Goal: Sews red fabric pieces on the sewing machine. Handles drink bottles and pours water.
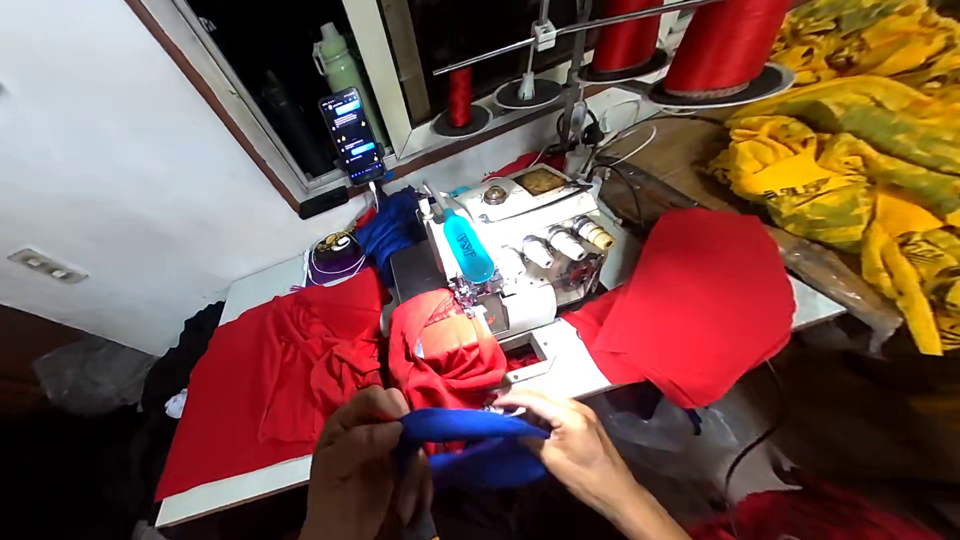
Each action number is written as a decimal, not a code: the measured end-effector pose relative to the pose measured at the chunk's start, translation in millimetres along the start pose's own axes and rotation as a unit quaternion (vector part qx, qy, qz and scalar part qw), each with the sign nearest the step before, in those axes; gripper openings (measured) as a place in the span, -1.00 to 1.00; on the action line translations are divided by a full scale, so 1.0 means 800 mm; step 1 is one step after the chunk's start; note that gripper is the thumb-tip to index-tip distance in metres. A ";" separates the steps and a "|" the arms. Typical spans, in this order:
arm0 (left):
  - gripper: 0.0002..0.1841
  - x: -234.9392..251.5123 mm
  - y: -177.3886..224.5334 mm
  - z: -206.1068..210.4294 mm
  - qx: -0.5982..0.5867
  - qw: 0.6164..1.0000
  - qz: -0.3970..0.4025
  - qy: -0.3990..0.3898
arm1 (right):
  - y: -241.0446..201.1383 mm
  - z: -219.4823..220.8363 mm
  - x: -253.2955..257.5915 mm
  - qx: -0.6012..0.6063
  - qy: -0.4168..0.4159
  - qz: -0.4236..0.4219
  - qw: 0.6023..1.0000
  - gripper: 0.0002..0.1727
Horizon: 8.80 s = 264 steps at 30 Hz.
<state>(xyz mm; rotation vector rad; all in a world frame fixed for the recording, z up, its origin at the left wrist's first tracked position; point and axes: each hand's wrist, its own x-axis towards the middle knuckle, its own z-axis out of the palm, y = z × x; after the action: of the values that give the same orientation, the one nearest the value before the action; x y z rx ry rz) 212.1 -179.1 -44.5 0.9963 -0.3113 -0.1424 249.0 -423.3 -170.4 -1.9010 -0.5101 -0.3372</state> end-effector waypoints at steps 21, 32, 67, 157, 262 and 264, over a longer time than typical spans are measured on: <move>-0.72 0.034 -0.022 0.002 0.565 0.816 -0.012 -0.122 | -0.043 -0.022 0.027 0.190 -0.156 0.035 0.969 -0.69; -0.79 0.078 -0.015 -0.007 0.636 0.765 0.042 -0.089 | -0.053 -0.016 0.047 0.017 -0.043 0.067 0.997 -0.72; -0.87 0.117 -0.003 -0.013 0.700 0.690 0.123 -0.138 | -0.055 0.023 0.033 0.063 0.124 0.101 0.985 -0.86; -0.95 0.156 0.078 0.019 0.791 0.584 0.179 -0.015 | -0.004 -0.001 0.149 -0.028 -0.061 0.058 0.996 -0.81; -0.48 0.192 -0.004 -0.108 0.809 0.580 0.002 -0.091 | -0.042 0.046 0.103 0.430 0.139 0.400 0.797 -0.64; -0.46 0.151 0.030 -0.126 0.821 0.551 0.056 -0.136 | -0.041 0.048 0.099 0.405 0.152 0.399 0.808 -0.64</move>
<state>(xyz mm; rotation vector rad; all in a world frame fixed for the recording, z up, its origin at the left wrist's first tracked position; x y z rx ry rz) 358.2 -116.9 -51.8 2.8716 -0.8495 0.2053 301.3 -361.8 -122.1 -1.0345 0.3591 0.1401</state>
